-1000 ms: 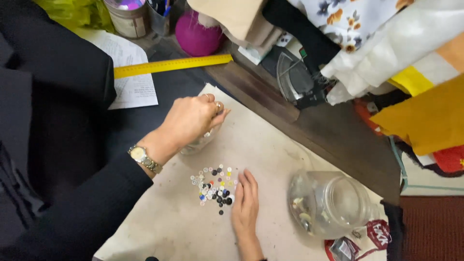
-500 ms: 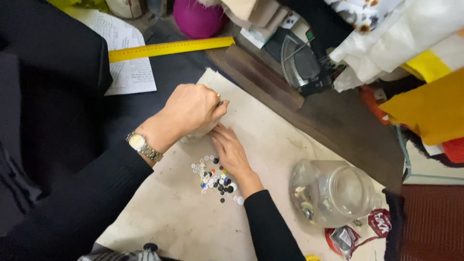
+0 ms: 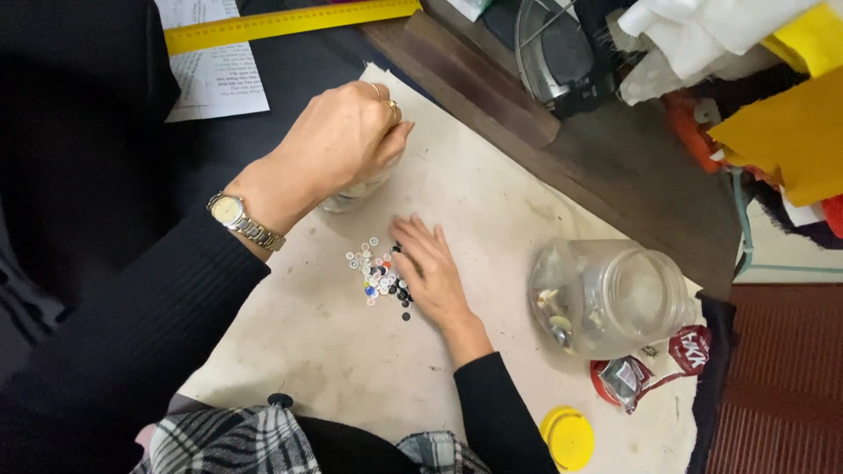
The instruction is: The person sorts a large pile of colorful buttons on a white cloth by hand, picking them up and placing them into a clear plastic jar. The person then secures the jar with a yellow lid and places a small packet into a second jar.
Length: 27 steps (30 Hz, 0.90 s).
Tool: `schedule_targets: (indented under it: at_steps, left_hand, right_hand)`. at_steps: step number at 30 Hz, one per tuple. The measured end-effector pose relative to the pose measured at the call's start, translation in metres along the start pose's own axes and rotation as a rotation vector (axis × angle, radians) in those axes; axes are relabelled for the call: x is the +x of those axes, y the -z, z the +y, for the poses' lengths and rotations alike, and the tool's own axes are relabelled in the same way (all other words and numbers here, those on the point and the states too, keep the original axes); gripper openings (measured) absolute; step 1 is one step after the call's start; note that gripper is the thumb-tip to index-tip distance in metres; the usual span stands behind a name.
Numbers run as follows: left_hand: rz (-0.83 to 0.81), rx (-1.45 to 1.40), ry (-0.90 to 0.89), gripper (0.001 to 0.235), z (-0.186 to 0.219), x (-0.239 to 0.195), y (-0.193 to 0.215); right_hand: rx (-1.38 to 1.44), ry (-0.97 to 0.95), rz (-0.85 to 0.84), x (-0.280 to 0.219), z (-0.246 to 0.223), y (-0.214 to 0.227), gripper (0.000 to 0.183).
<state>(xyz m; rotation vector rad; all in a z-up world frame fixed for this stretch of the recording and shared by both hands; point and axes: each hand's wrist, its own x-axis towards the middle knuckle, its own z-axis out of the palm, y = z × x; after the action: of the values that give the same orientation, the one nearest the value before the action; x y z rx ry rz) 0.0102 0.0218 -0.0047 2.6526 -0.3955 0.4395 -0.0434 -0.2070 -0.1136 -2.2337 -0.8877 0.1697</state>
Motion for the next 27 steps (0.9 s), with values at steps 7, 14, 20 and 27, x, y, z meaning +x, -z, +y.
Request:
schedule_targets:
  at_steps: [7, 14, 20, 27]
  left_hand:
    - [0.368, -0.005, -0.597, 0.018, 0.025, -0.038, -0.012]
    - [-0.260, -0.173, -0.218, 0.094, 0.036, -0.141, -0.074]
    - [-0.328, 0.074, -0.058, 0.127, 0.043, -0.143, -0.100]
    - [-0.422, -0.007, -0.120, 0.134, 0.046, -0.136, -0.103]
  right_hand:
    - [0.163, 0.017, -0.031, -0.012, 0.004, -0.014, 0.025]
    - [0.047, -0.177, 0.138, -0.025, 0.000, 0.007, 0.042]
    - [0.101, -0.028, 0.010, -0.036, -0.008, -0.003, 0.033]
    - [0.099, -0.554, 0.092, -0.067, -0.021, 0.032, 0.065]
